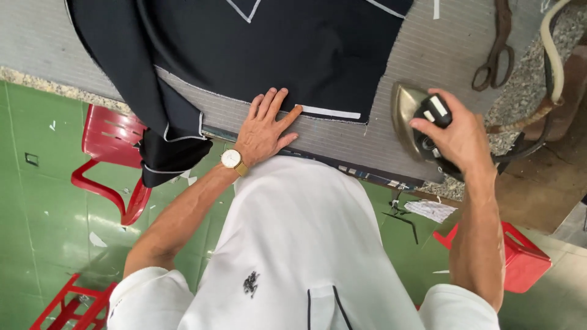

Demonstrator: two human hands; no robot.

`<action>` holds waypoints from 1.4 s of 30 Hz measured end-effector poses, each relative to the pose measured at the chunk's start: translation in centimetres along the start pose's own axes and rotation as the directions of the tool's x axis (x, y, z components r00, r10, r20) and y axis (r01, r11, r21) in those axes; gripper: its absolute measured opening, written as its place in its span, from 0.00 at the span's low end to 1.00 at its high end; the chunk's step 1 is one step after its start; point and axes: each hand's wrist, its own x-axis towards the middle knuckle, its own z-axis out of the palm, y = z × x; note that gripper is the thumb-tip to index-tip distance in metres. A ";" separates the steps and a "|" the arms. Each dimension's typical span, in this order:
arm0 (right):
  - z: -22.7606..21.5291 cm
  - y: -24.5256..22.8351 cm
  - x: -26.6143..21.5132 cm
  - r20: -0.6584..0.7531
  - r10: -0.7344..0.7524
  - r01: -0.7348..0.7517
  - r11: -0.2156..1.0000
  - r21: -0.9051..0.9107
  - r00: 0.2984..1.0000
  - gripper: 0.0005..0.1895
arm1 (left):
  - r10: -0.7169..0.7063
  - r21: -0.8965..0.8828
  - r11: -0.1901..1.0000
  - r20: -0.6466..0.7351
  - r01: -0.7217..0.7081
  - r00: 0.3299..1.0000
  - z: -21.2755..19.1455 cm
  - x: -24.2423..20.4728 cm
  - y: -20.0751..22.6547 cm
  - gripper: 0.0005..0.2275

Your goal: The person irons a black fabric piece on a worktable, then places it on a red chair. They retrieve another black fabric piece, iron it, and place it on the chair. Finally, they unfold a white paper, place a black fabric piece on it, iron it, and trim the paper with scissors.

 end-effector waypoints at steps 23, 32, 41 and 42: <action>5.0 -7.3 -0.8 0.321 -0.258 0.336 0.916 -0.218 0.911 0.27 | 0.022 -0.103 0.995 0.053 -0.016 0.998 2.2 0.4 -1.2 0.25; 4.7 -3.1 -0.3 0.279 -0.219 0.291 0.923 -0.251 0.935 0.24 | 0.045 -0.075 0.996 0.072 -0.039 0.996 2.0 0.5 -1.5 0.25; 3.7 -3.6 -0.5 0.239 -0.222 0.279 0.929 -0.243 0.945 0.23 | 0.058 -0.070 0.996 0.025 -0.057 0.998 2.2 0.5 -1.9 0.24; 3.4 -3.5 -0.8 0.228 -0.203 0.257 0.935 -0.243 0.952 0.22 | 0.063 -0.063 0.996 0.016 -0.062 0.998 2.3 0.4 -1.8 0.23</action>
